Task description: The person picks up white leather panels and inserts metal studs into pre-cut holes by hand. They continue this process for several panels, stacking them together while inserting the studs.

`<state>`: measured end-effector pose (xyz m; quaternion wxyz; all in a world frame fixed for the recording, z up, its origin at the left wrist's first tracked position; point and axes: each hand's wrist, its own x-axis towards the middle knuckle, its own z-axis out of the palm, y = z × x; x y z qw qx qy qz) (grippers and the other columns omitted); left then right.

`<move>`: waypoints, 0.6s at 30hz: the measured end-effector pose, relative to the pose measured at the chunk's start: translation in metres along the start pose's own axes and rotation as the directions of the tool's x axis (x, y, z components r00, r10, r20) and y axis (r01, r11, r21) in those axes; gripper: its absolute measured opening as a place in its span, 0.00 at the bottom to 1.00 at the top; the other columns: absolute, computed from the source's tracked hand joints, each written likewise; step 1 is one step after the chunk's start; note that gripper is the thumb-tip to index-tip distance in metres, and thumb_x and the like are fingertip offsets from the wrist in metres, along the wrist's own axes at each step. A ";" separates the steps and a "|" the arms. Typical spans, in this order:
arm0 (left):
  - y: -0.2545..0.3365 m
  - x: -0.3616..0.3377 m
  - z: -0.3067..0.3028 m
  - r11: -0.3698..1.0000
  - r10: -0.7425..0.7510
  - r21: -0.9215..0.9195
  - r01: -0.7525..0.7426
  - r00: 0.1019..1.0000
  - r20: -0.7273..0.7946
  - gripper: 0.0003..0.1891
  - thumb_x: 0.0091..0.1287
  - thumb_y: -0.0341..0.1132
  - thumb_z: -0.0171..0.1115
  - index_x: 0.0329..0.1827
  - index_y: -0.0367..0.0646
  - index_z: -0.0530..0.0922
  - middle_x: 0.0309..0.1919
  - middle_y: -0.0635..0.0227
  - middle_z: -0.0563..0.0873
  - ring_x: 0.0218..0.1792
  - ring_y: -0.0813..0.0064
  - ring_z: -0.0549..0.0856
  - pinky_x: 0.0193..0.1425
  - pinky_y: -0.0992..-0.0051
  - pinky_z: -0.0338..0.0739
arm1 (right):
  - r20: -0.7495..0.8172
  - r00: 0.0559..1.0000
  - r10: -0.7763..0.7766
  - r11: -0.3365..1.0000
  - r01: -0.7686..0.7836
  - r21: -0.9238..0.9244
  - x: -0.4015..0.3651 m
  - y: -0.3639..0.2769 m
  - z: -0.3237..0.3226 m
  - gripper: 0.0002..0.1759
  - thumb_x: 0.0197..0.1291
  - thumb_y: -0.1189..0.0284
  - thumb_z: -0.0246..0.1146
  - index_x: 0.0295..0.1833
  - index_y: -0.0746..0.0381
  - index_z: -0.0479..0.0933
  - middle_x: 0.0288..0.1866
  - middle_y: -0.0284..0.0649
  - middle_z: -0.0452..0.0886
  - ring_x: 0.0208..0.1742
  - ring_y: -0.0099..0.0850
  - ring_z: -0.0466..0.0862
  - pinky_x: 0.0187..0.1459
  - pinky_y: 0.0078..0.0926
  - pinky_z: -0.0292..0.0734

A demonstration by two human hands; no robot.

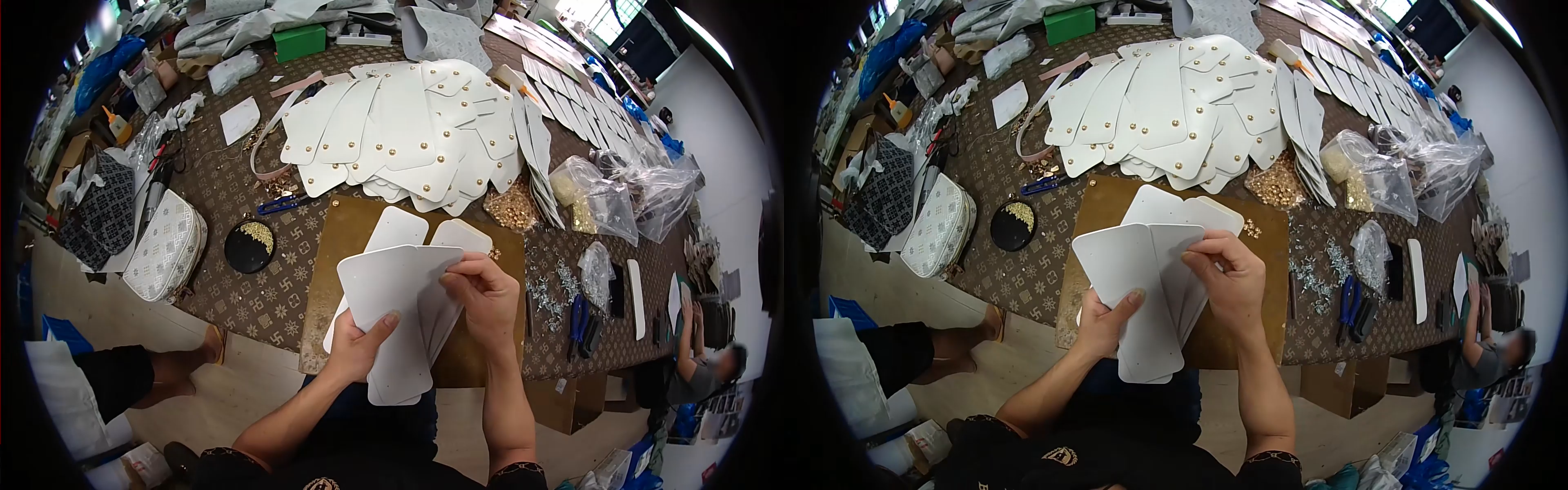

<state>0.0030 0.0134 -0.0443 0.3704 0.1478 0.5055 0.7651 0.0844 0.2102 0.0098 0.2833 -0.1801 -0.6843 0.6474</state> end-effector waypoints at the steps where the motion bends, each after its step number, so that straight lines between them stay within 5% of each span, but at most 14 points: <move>1: 0.001 0.000 0.000 1.000 0.005 0.022 -0.005 1.000 0.004 0.14 0.79 0.32 0.65 0.63 0.36 0.81 0.52 0.69 0.88 0.52 0.81 0.84 0.59 0.75 0.79 | -0.004 1.000 -0.004 1.000 0.004 -0.031 0.000 0.001 -0.001 0.07 0.62 0.87 0.72 0.44 0.68 0.85 0.46 0.34 0.85 0.44 0.19 0.82 0.45 0.17 0.78; 8: 0.002 0.000 -0.002 0.999 -0.028 0.019 0.027 0.999 0.023 0.13 0.79 0.31 0.64 0.62 0.36 0.81 0.51 0.70 0.88 0.51 0.82 0.84 0.57 0.76 0.79 | 0.042 0.999 -0.024 0.995 0.028 -0.100 0.004 -0.004 -0.001 0.07 0.63 0.86 0.73 0.44 0.68 0.85 0.40 0.31 0.85 0.40 0.17 0.81 0.41 0.15 0.77; 10: 0.003 0.001 0.000 1.000 -0.006 0.003 0.005 1.000 0.027 0.13 0.79 0.30 0.64 0.62 0.36 0.81 0.51 0.70 0.88 0.50 0.82 0.84 0.56 0.76 0.80 | -0.047 0.994 0.097 0.995 -0.098 -0.029 0.002 -0.008 0.001 0.14 0.62 0.84 0.75 0.51 0.66 0.83 0.38 0.30 0.84 0.37 0.16 0.80 0.40 0.15 0.77; 14: 0.002 0.000 0.001 0.999 -0.048 0.024 0.047 0.998 0.041 0.13 0.79 0.30 0.64 0.62 0.35 0.81 0.52 0.68 0.89 0.51 0.81 0.85 0.57 0.76 0.80 | -0.088 0.992 0.090 0.993 -0.097 -0.070 0.006 -0.005 0.002 0.22 0.62 0.81 0.76 0.60 0.64 0.79 0.37 0.30 0.83 0.37 0.16 0.80 0.38 0.16 0.77; 16: 0.003 0.002 0.003 0.994 -0.089 -0.063 0.089 0.996 -0.005 0.16 0.76 0.33 0.67 0.62 0.33 0.80 0.51 0.63 0.90 0.50 0.75 0.88 0.56 0.71 0.84 | -0.012 0.998 -0.065 0.960 0.060 -0.274 0.009 0.000 -0.001 0.26 0.62 0.79 0.76 0.64 0.64 0.76 0.35 0.30 0.82 0.36 0.16 0.80 0.39 0.16 0.77; 18: 0.001 0.003 0.004 0.997 -0.065 -0.051 0.065 0.998 -0.007 0.16 0.77 0.32 0.66 0.63 0.33 0.80 0.53 0.63 0.89 0.52 0.75 0.88 0.58 0.71 0.83 | -0.046 0.999 0.005 0.980 -0.014 -0.198 0.011 -0.013 -0.009 0.24 0.63 0.79 0.75 0.63 0.65 0.77 0.35 0.30 0.82 0.36 0.16 0.80 0.39 0.16 0.78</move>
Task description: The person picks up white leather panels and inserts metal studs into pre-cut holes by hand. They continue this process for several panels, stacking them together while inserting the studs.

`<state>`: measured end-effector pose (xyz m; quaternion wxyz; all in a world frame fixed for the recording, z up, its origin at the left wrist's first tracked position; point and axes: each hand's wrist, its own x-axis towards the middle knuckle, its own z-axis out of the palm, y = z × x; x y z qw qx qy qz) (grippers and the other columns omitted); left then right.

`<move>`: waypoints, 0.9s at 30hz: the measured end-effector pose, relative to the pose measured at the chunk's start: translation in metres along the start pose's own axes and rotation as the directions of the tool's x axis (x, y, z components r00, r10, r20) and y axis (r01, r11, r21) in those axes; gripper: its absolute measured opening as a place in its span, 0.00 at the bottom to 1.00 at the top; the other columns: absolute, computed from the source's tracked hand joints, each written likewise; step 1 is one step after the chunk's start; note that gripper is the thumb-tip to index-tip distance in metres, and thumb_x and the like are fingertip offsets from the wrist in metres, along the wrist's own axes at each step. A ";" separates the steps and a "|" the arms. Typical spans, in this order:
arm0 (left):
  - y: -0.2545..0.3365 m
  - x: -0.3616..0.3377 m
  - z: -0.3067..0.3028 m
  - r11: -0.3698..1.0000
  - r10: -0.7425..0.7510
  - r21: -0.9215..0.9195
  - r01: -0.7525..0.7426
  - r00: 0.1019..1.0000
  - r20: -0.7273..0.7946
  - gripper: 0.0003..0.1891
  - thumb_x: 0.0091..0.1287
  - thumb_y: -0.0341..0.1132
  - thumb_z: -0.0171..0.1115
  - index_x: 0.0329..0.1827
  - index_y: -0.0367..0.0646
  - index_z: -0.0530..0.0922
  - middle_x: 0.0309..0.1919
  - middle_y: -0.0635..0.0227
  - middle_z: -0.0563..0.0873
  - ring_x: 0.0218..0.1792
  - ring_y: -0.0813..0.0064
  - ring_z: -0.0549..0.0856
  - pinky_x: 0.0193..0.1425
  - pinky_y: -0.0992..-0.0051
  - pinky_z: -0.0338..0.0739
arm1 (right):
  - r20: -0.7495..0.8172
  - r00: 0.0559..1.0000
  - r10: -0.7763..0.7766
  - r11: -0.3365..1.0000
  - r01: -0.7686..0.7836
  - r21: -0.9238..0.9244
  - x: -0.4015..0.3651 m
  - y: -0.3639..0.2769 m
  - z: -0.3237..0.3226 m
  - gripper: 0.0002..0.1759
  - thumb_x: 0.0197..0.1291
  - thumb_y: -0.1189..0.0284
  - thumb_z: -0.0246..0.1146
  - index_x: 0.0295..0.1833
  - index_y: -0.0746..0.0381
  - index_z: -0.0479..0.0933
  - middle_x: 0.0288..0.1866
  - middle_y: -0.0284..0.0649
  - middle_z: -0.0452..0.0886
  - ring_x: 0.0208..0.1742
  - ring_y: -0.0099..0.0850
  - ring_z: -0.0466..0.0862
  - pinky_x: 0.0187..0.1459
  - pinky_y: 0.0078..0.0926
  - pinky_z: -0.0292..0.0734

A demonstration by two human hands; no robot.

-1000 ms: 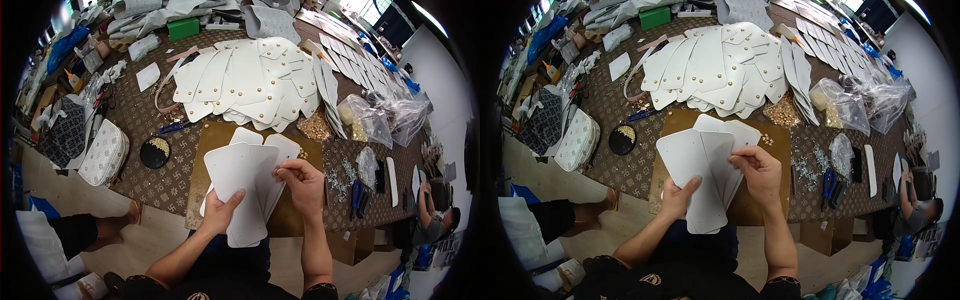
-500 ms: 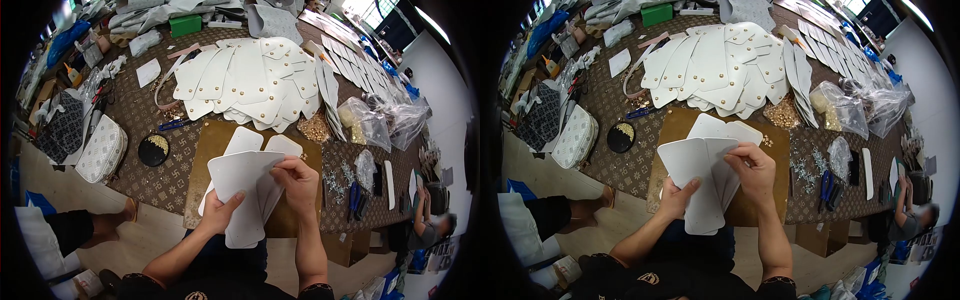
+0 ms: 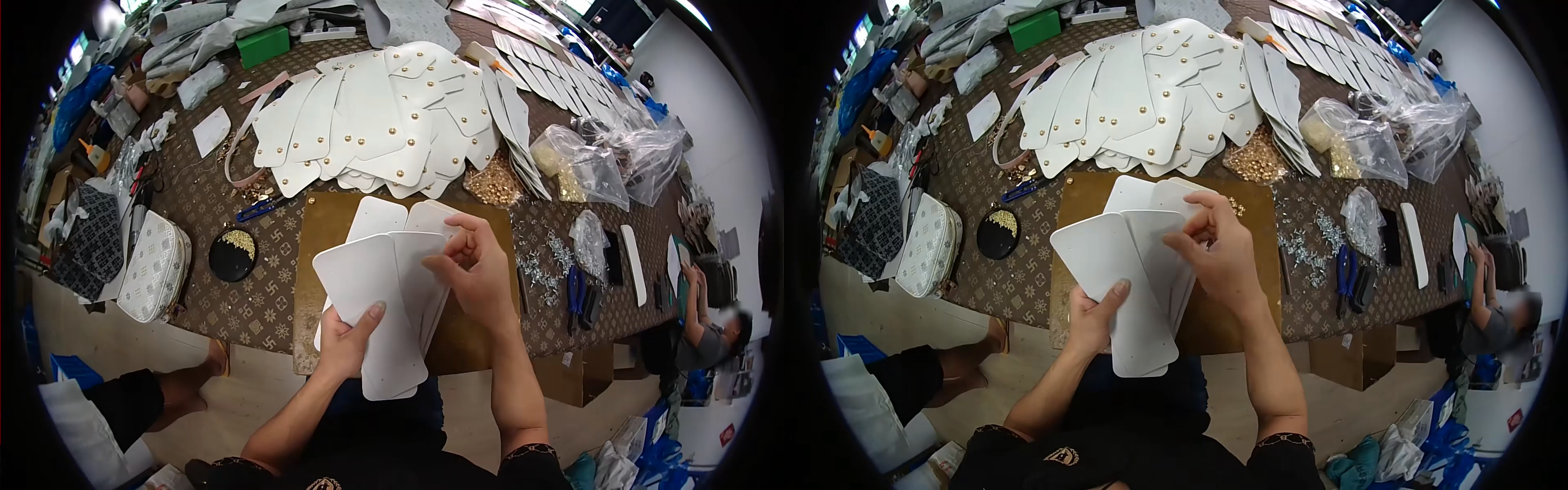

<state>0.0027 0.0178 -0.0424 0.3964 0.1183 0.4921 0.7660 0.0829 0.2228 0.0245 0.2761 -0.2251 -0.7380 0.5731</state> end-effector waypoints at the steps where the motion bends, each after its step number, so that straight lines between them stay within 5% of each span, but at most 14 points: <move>1: -0.001 0.000 -0.001 1.000 0.030 0.009 -0.030 0.999 -0.014 0.16 0.78 0.32 0.65 0.63 0.33 0.79 0.54 0.62 0.89 0.54 0.76 0.87 0.59 0.72 0.82 | 0.000 0.997 0.074 0.994 -0.073 0.079 0.000 -0.003 -0.006 0.22 0.64 0.79 0.74 0.61 0.66 0.78 0.35 0.31 0.83 0.35 0.17 0.80 0.40 0.17 0.78; 4: -0.003 0.002 -0.003 0.999 0.033 -0.032 -0.035 0.999 -0.041 0.17 0.78 0.33 0.65 0.64 0.33 0.79 0.55 0.61 0.89 0.54 0.75 0.87 0.60 0.71 0.82 | -0.113 0.993 0.027 0.979 -0.050 -0.199 0.001 0.012 -0.042 0.16 0.66 0.77 0.73 0.56 0.67 0.81 0.36 0.32 0.83 0.36 0.17 0.80 0.41 0.19 0.79; 8: -0.004 0.005 0.001 0.997 0.068 -0.029 -0.071 0.994 -0.080 0.17 0.79 0.34 0.65 0.64 0.33 0.78 0.56 0.61 0.88 0.54 0.75 0.87 0.60 0.70 0.82 | -0.042 0.999 -0.001 0.849 -0.022 -0.528 -0.015 0.040 -0.062 0.08 0.64 0.78 0.72 0.48 0.67 0.86 0.37 0.40 0.86 0.36 0.28 0.85 0.42 0.25 0.80; 9: -0.002 0.005 0.001 0.997 0.054 -0.045 -0.058 0.996 -0.077 0.17 0.79 0.34 0.64 0.64 0.33 0.78 0.56 0.61 0.88 0.54 0.75 0.87 0.61 0.70 0.82 | -0.029 0.999 -0.026 0.841 0.007 -0.541 -0.017 0.044 -0.061 0.08 0.62 0.78 0.72 0.46 0.66 0.87 0.37 0.44 0.84 0.37 0.37 0.85 0.42 0.31 0.80; 15: -0.003 0.004 0.004 0.995 0.032 -0.093 -0.043 0.992 -0.123 0.17 0.78 0.35 0.66 0.63 0.34 0.79 0.55 0.60 0.88 0.52 0.72 0.88 0.58 0.69 0.83 | 0.060 0.982 -0.178 0.716 0.171 -0.677 -0.004 0.062 -0.050 0.07 0.60 0.76 0.74 0.44 0.63 0.88 0.36 0.45 0.83 0.41 0.42 0.83 0.45 0.39 0.78; 22: -0.005 0.004 0.004 0.996 0.095 0.005 -0.095 0.992 -0.081 0.19 0.80 0.37 0.63 0.67 0.35 0.75 0.58 0.62 0.86 0.56 0.74 0.85 0.62 0.70 0.80 | 0.093 0.993 -0.073 0.793 0.114 -0.598 -0.002 0.061 -0.057 0.06 0.60 0.76 0.74 0.43 0.64 0.87 0.36 0.45 0.83 0.39 0.41 0.82 0.43 0.37 0.78; 27: -0.004 0.003 0.001 0.972 0.190 0.156 -0.178 0.979 -0.069 0.18 0.81 0.35 0.62 0.68 0.35 0.74 0.58 0.65 0.85 0.57 0.78 0.83 0.62 0.73 0.79 | -0.130 0.990 0.062 0.900 -0.111 -0.420 -0.006 0.038 -0.060 0.06 0.68 0.75 0.71 0.44 0.67 0.83 0.32 0.34 0.85 0.32 0.19 0.79 0.39 0.21 0.76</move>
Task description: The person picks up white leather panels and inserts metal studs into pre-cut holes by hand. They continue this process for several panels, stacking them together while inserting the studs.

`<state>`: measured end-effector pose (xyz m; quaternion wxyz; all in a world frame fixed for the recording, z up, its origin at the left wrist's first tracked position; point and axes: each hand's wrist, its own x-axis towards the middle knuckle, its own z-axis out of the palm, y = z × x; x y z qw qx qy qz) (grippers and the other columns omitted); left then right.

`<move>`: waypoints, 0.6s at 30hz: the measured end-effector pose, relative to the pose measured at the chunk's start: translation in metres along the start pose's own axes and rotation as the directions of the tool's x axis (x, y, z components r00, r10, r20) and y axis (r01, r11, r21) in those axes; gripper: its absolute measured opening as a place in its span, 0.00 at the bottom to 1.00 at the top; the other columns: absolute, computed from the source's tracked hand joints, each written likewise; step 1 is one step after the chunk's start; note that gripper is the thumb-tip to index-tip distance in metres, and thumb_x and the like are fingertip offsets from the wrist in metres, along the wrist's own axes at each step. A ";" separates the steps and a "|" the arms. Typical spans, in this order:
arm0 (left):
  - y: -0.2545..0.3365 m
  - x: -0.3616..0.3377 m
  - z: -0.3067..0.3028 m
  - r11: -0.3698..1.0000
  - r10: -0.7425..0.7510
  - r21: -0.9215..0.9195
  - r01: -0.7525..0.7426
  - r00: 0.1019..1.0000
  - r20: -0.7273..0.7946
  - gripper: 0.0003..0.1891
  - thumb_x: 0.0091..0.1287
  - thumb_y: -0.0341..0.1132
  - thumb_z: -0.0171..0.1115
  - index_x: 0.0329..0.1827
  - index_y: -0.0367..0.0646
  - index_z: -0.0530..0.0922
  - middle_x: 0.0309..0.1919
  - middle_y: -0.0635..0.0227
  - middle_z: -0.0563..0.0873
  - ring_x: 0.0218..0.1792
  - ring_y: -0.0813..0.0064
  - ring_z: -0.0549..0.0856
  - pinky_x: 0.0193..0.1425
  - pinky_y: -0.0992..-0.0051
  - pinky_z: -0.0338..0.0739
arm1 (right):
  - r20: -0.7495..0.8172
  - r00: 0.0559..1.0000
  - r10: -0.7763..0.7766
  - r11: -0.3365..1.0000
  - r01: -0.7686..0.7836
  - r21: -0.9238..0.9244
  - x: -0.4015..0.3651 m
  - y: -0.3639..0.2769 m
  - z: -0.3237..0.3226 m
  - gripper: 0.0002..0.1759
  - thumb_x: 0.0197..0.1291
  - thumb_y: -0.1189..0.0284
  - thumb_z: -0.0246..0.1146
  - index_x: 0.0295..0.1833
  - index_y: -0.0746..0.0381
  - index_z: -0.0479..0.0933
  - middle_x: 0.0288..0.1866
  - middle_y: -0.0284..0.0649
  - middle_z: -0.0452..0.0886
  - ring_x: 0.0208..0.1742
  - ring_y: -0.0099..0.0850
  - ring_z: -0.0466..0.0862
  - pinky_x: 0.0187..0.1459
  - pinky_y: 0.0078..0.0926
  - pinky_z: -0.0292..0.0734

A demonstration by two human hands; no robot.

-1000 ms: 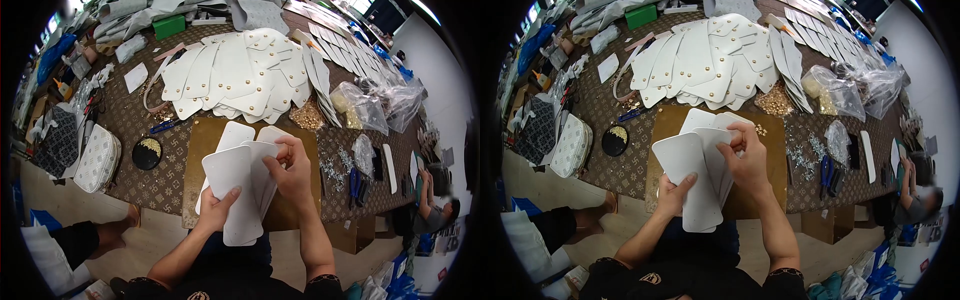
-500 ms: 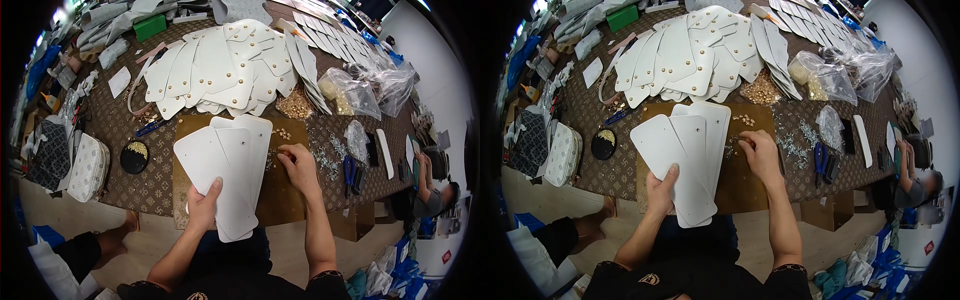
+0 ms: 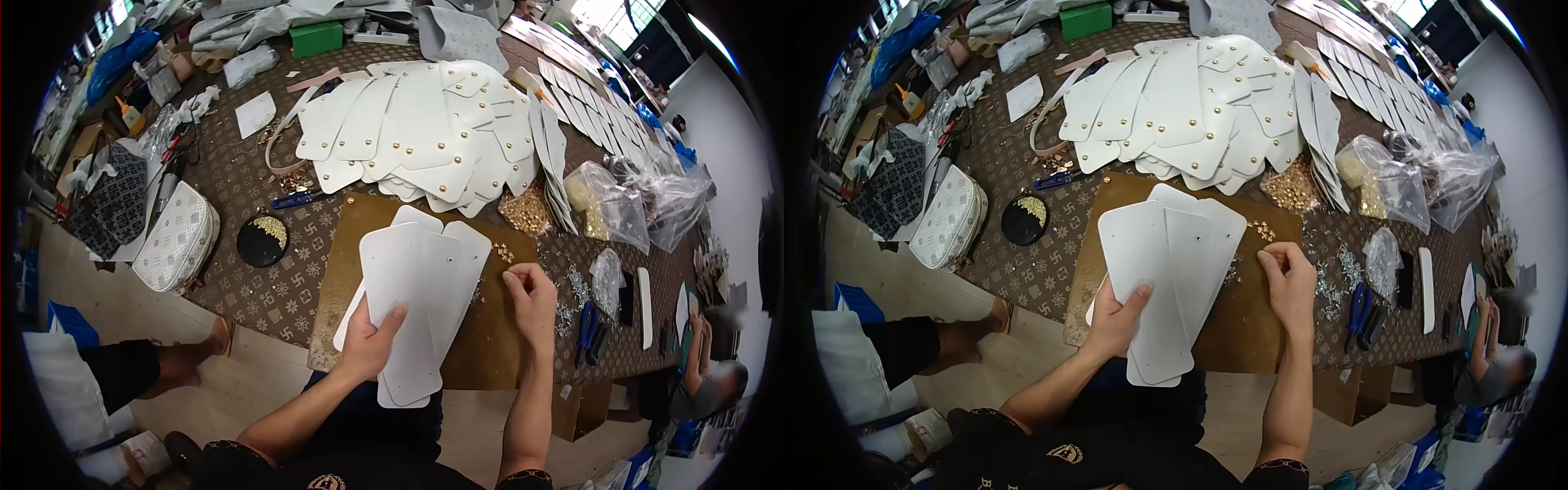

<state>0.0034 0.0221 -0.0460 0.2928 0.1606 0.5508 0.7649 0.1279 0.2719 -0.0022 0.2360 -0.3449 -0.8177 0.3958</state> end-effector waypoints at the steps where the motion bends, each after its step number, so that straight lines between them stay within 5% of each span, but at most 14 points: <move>1: 0.001 0.000 0.000 1.000 0.007 0.026 -0.008 0.999 0.040 0.19 0.82 0.35 0.60 0.69 0.34 0.73 0.58 0.65 0.85 0.57 0.77 0.83 0.63 0.73 0.78 | 0.002 0.999 0.043 0.995 -0.043 0.092 -0.001 -0.006 -0.003 0.06 0.68 0.76 0.72 0.45 0.67 0.83 0.34 0.31 0.85 0.34 0.16 0.78 0.39 0.17 0.76; 8: 0.005 -0.002 -0.003 0.999 -0.040 0.041 0.035 0.990 0.134 0.17 0.82 0.31 0.57 0.69 0.34 0.76 0.55 0.66 0.86 0.55 0.79 0.83 0.61 0.75 0.78 | 0.168 0.982 -0.081 0.875 -0.010 0.483 -0.020 -0.078 0.024 0.07 0.62 0.84 0.74 0.44 0.67 0.85 0.38 0.33 0.89 0.41 0.17 0.86 0.43 0.16 0.81; 12: 0.003 -0.001 -0.005 0.999 0.015 0.027 -0.019 0.991 0.133 0.16 0.81 0.32 0.60 0.67 0.36 0.77 0.54 0.69 0.86 0.53 0.82 0.83 0.58 0.76 0.80 | 0.203 0.955 -0.216 0.889 0.106 0.446 -0.011 -0.079 0.055 0.08 0.59 0.85 0.75 0.43 0.66 0.85 0.42 0.35 0.88 0.41 0.20 0.85 0.43 0.19 0.81; 14: 0.004 -0.002 -0.005 0.999 0.008 0.048 -0.015 0.990 0.142 0.17 0.82 0.30 0.57 0.70 0.34 0.76 0.56 0.66 0.86 0.55 0.79 0.83 0.60 0.74 0.79 | 0.172 0.921 -0.349 0.875 0.255 0.412 -0.008 -0.076 0.063 0.10 0.57 0.90 0.72 0.41 0.68 0.84 0.51 0.39 0.84 0.49 0.24 0.84 0.49 0.22 0.82; 18: 0.002 -0.002 -0.006 1.000 -0.026 0.002 0.026 0.986 0.164 0.17 0.82 0.30 0.57 0.70 0.34 0.76 0.57 0.66 0.86 0.56 0.78 0.83 0.61 0.74 0.79 | 0.182 0.916 -0.358 0.879 0.265 0.396 -0.006 -0.078 0.068 0.12 0.55 0.90 0.73 0.41 0.67 0.83 0.54 0.39 0.81 0.51 0.26 0.82 0.49 0.24 0.82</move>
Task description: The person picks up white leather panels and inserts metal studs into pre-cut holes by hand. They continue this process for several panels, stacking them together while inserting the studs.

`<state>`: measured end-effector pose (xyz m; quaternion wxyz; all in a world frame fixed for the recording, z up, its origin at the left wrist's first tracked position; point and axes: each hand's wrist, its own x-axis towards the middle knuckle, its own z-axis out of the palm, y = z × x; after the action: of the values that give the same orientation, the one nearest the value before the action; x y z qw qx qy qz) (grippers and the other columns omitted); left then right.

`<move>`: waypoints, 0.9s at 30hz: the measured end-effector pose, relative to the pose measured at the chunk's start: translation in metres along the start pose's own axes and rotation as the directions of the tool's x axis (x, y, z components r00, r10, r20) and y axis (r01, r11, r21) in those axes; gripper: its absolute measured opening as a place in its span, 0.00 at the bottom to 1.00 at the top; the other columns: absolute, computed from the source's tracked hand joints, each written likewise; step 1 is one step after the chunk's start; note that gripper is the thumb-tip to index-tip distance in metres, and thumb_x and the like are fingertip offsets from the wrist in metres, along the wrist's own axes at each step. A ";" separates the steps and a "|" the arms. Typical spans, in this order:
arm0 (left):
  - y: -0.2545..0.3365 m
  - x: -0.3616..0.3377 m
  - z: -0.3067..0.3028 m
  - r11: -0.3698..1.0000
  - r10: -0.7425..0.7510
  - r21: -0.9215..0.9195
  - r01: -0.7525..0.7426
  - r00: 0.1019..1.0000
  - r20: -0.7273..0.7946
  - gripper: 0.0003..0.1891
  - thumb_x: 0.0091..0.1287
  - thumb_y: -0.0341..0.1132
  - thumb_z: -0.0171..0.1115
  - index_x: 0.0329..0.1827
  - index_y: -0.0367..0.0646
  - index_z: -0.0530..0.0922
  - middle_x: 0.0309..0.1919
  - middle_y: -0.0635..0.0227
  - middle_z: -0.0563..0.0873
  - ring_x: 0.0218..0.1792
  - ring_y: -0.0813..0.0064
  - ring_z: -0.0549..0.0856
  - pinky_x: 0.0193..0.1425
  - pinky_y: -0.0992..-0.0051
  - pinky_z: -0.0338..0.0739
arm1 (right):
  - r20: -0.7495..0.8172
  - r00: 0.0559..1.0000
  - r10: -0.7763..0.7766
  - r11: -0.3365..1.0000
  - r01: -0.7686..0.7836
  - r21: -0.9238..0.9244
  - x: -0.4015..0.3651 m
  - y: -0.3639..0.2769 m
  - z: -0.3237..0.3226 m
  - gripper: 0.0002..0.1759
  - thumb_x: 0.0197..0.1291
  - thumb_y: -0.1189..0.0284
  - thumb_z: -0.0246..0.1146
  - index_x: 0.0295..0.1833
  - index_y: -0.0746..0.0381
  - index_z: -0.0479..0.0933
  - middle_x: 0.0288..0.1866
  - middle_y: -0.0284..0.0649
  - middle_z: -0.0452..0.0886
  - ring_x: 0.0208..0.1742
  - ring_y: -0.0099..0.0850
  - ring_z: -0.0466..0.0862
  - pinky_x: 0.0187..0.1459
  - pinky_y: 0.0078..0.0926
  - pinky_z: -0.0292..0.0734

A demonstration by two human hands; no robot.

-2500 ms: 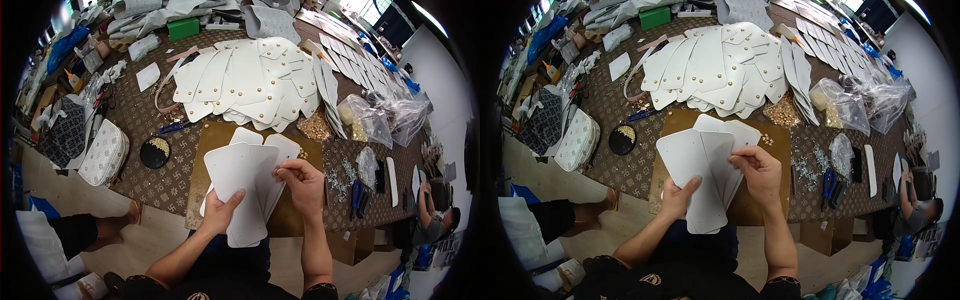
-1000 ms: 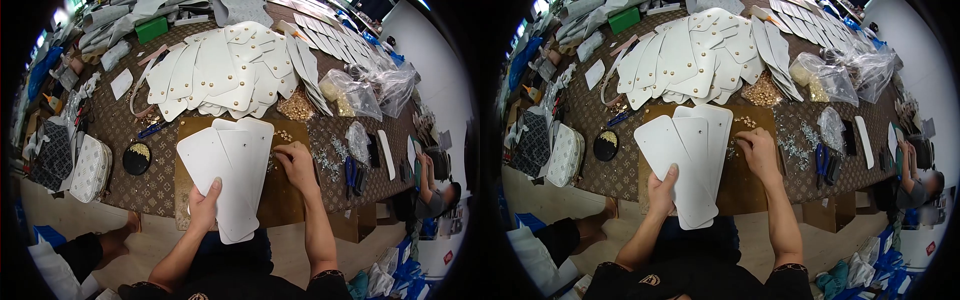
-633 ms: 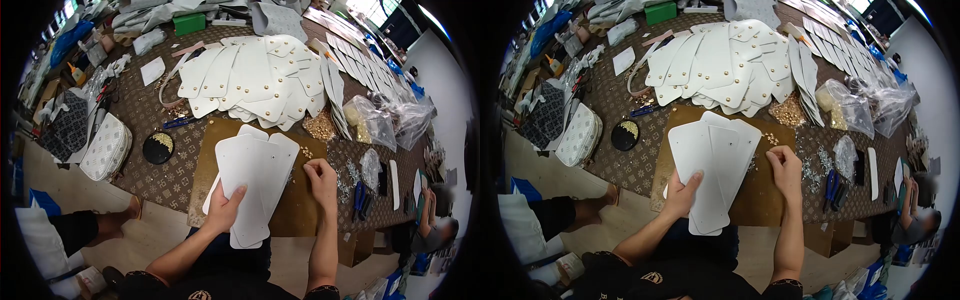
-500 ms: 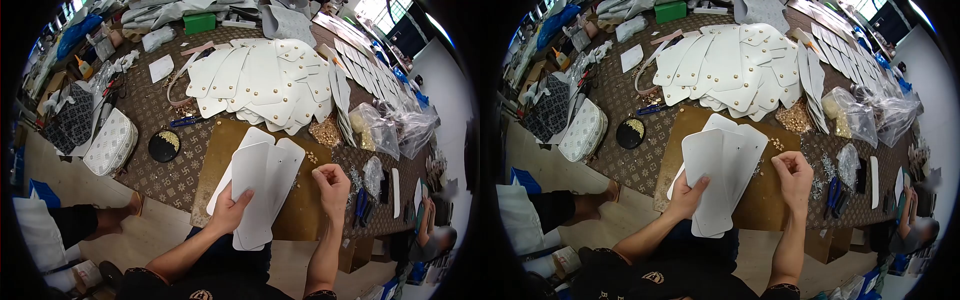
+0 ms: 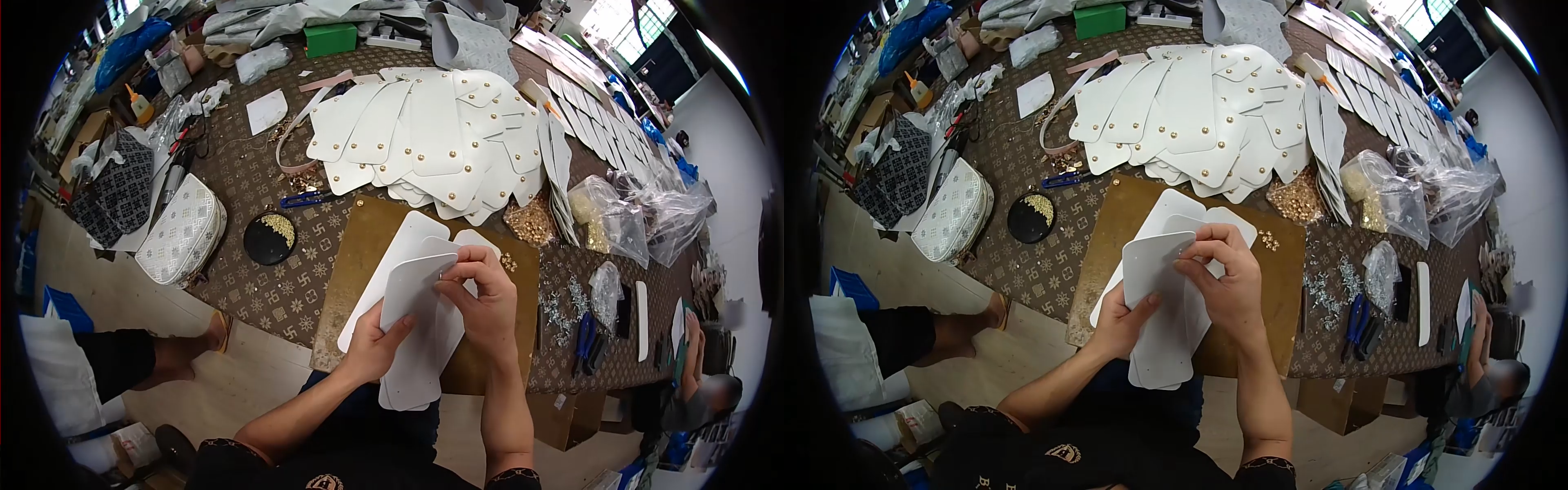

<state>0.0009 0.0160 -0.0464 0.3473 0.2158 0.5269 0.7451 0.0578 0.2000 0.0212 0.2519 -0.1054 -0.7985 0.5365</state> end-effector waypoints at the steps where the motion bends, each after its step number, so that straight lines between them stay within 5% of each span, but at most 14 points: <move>1: 0.001 0.000 -0.001 1.000 -0.022 0.022 0.022 1.000 0.005 0.17 0.82 0.29 0.57 0.70 0.34 0.76 0.57 0.65 0.86 0.56 0.78 0.83 0.61 0.73 0.79 | -0.010 1.000 0.017 0.999 -0.017 0.041 0.001 -0.001 0.001 0.10 0.56 0.88 0.74 0.42 0.66 0.84 0.53 0.38 0.82 0.47 0.25 0.82 0.47 0.23 0.81; 12: -0.002 0.000 -0.001 0.999 -0.003 0.052 0.001 1.000 0.026 0.19 0.81 0.26 0.57 0.72 0.35 0.75 0.59 0.65 0.86 0.59 0.77 0.82 0.64 0.72 0.78 | -0.011 0.971 0.238 0.940 -0.227 0.254 -0.002 0.001 0.002 0.06 0.64 0.82 0.73 0.44 0.66 0.84 0.42 0.32 0.87 0.41 0.20 0.83 0.46 0.20 0.80; 14: 0.000 0.000 0.001 0.997 0.020 0.072 -0.020 1.000 0.000 0.14 0.81 0.28 0.59 0.65 0.34 0.79 0.52 0.67 0.88 0.51 0.81 0.85 0.56 0.75 0.82 | -0.061 0.960 0.274 0.909 -0.238 0.343 0.000 0.001 0.000 0.07 0.64 0.80 0.74 0.46 0.67 0.84 0.42 0.32 0.86 0.41 0.19 0.83 0.46 0.19 0.80; 27: 0.002 -0.002 0.005 0.997 0.038 0.068 -0.037 0.999 -0.013 0.14 0.81 0.29 0.59 0.66 0.35 0.79 0.53 0.66 0.88 0.51 0.80 0.86 0.55 0.76 0.82 | 0.179 0.957 0.228 0.963 -0.248 0.100 -0.001 -0.016 -0.023 0.10 0.63 0.85 0.73 0.50 0.68 0.85 0.42 0.33 0.88 0.42 0.19 0.84 0.46 0.19 0.81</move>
<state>0.0049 0.0176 -0.0429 0.3218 0.2318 0.5500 0.7350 0.0718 0.2118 0.0422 0.1240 -0.1404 -0.7639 0.6176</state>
